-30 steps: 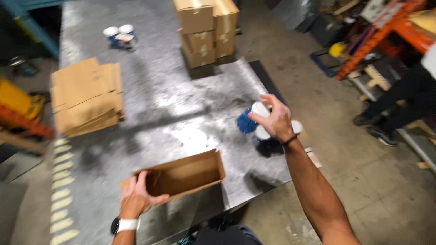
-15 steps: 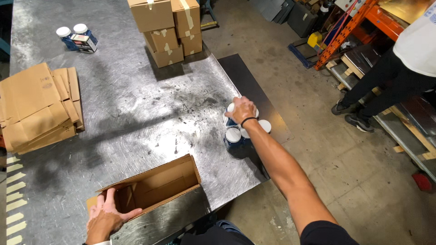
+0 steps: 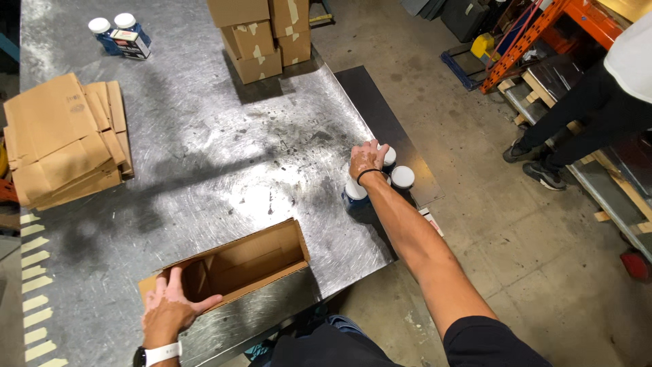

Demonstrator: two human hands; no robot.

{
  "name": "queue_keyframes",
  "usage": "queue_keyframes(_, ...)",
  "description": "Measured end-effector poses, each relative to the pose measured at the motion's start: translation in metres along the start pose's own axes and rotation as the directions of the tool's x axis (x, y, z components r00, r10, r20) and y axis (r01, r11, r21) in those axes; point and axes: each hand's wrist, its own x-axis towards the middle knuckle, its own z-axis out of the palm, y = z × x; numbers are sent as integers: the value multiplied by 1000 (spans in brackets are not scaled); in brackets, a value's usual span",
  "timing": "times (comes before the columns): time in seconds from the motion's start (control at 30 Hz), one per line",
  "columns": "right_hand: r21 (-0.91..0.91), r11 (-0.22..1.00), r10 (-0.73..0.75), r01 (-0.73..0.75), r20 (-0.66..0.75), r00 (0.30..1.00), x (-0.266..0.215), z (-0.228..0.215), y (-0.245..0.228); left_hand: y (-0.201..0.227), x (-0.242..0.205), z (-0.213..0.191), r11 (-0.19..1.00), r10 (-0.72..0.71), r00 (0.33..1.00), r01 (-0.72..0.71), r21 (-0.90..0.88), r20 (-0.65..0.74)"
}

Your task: The person packs small items into cardboard boxes by hand, using pieces of tape from the edge of a metal table to seal the boxes and placing them aside.

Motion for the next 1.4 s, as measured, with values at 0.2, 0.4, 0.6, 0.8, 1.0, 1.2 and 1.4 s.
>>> queue_keyframes(0.2,-31,998,48,-46,73,996,-31,-21,-18,-12,-15,1,999,34,999,-35,-31,-33)
queue_keyframes(0.4,29,968,-245,251,-127,961,-188,-85,-105,-42,-7,18,971,44,988,-77,-224,-148)
queue_keyframes(0.6,634,642,-117,431,-475,872,-217,-2,-154,-107,61,45,821,-166,608,-351,-450,-777)
queue_keyframes(0.8,824,425,-220,-375,496,840,-208,-18,-151,-146,119,45,232,37,984,163,-959,176)
queue_keyframes(1.0,978,175,-350,-113,169,921,-230,-36,-152,-130,98,16,262,208,962,-227,-938,-175)
queue_keyframes(1.2,921,-387,-303,-41,-85,949,-280,-29,-152,-112,59,32,-392,-64,884,-450,-803,-464)
queue_keyframes(1.4,977,-208,-208,-52,8,978,-267,39,-149,-111,73,90,-490,-57,884,-429,-759,-463)
